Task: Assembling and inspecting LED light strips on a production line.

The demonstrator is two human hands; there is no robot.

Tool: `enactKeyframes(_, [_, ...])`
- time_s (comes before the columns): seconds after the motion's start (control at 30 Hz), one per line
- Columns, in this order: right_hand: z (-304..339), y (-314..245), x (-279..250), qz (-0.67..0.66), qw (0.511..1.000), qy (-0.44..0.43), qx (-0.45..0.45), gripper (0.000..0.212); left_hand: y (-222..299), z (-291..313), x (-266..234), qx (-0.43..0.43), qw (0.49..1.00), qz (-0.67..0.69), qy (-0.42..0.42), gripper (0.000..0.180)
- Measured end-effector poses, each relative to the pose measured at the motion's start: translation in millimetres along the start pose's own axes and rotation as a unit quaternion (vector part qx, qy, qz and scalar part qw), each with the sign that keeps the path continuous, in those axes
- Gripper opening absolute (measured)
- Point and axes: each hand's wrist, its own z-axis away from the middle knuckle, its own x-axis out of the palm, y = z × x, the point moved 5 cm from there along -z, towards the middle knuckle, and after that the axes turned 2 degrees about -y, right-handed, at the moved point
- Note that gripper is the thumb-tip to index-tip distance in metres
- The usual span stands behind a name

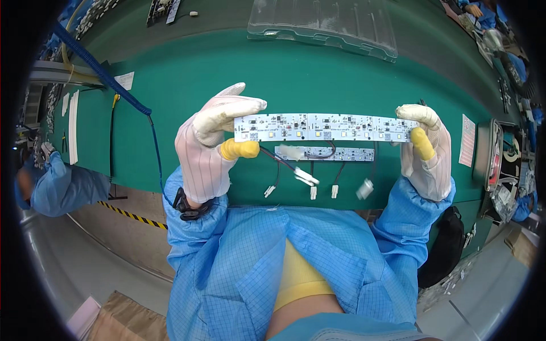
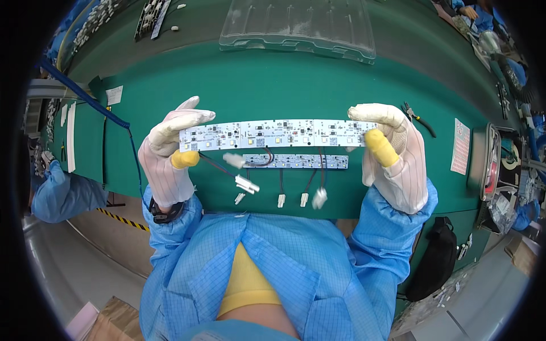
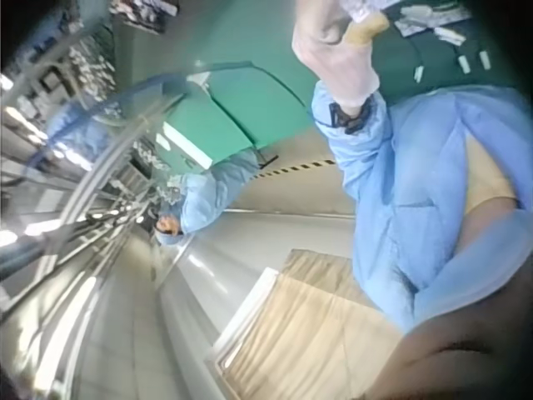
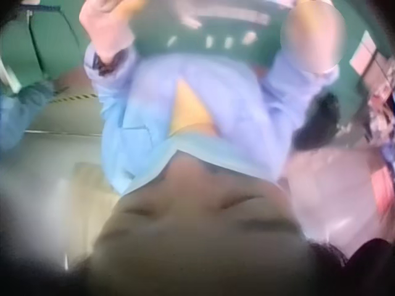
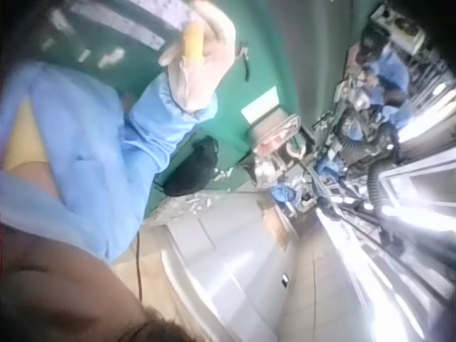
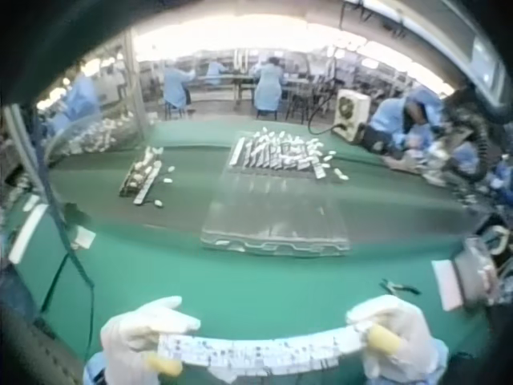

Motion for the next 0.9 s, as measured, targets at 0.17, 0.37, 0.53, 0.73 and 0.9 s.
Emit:
enactKeyframes(0.17, [4, -1, 1, 0.034, 0.999, 0.015, 0.002, 0.030, -3, 4, -2, 0.052, 0.998, 0.016, -0.018, 0.038])
enactKeyframes(0.37, [3, -7, 8, 0.039, 0.999, -0.002, 0.037, 0.029, 0, 2, -3, 0.034, 0.999, 0.013, 0.026, 0.047])
enactKeyframes(0.53, [1, -8, 13, 0.053, 0.998, 0.002, 0.042, 0.030, -8, 4, -6, 0.007, 1.000, 0.019, 0.020, 0.044])
enactKeyframes(0.73, [3, -9, 11, 0.063, 0.998, 0.008, 0.013, 0.030, -10, 6, -6, 0.020, 0.999, 0.031, 0.030, 0.030])
enactKeyframes(0.9, [2, -13, 17, 0.096, 0.995, 0.005, 0.039, 0.028, -13, 7, -6, 0.036, 0.998, 0.034, 0.041, 0.027])
